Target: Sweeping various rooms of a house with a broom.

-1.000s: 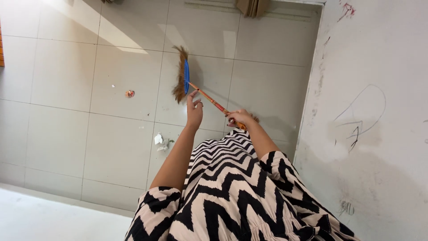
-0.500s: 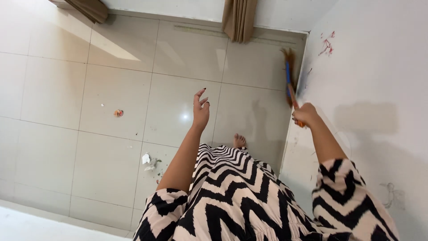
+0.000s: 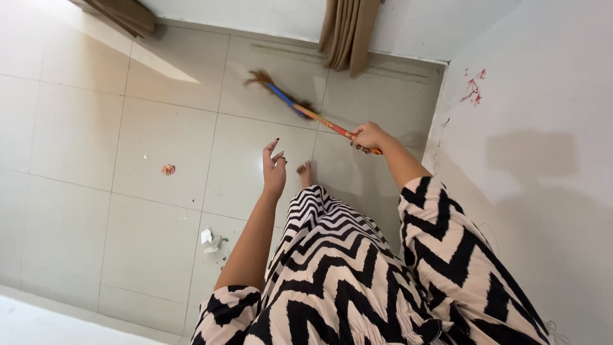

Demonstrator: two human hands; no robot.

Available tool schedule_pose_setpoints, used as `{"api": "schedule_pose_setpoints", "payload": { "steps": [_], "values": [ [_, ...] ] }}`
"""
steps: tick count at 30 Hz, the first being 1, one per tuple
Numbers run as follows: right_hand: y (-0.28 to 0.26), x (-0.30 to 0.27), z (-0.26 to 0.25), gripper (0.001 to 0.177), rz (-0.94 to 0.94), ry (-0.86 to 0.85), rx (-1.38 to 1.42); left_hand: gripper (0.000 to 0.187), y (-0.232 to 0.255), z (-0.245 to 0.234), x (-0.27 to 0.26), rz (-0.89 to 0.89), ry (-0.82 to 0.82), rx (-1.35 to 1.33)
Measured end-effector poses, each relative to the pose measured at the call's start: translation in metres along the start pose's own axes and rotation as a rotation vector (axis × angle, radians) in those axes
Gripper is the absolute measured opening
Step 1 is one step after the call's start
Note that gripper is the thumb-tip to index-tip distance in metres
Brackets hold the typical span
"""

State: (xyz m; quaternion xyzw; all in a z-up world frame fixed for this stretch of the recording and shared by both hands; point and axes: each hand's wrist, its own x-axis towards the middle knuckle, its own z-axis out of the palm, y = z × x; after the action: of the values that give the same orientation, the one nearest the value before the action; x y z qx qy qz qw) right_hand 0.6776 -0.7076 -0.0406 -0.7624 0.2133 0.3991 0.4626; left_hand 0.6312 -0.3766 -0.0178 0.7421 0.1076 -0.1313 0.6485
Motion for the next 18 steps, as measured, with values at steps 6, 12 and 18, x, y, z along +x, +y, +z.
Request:
{"api": "schedule_pose_setpoints", "payload": {
  "steps": [6, 12, 18],
  "values": [
    [0.015, -0.107, -0.086, 0.035, 0.137, -0.045, 0.256, 0.056, 0.014, 0.038, 0.109, 0.094, -0.132, 0.018],
    [0.005, -0.218, -0.134, 0.033, 0.407, 0.239, 0.168, 0.064, 0.097, 0.126, 0.242, 0.238, -0.196, -0.001],
    [0.033, -0.15, -0.136, 0.031, 0.492, 0.421, 0.105, 0.114, 0.214, 0.223, 0.364, 0.397, -0.075, 0.277]
  ]
}}
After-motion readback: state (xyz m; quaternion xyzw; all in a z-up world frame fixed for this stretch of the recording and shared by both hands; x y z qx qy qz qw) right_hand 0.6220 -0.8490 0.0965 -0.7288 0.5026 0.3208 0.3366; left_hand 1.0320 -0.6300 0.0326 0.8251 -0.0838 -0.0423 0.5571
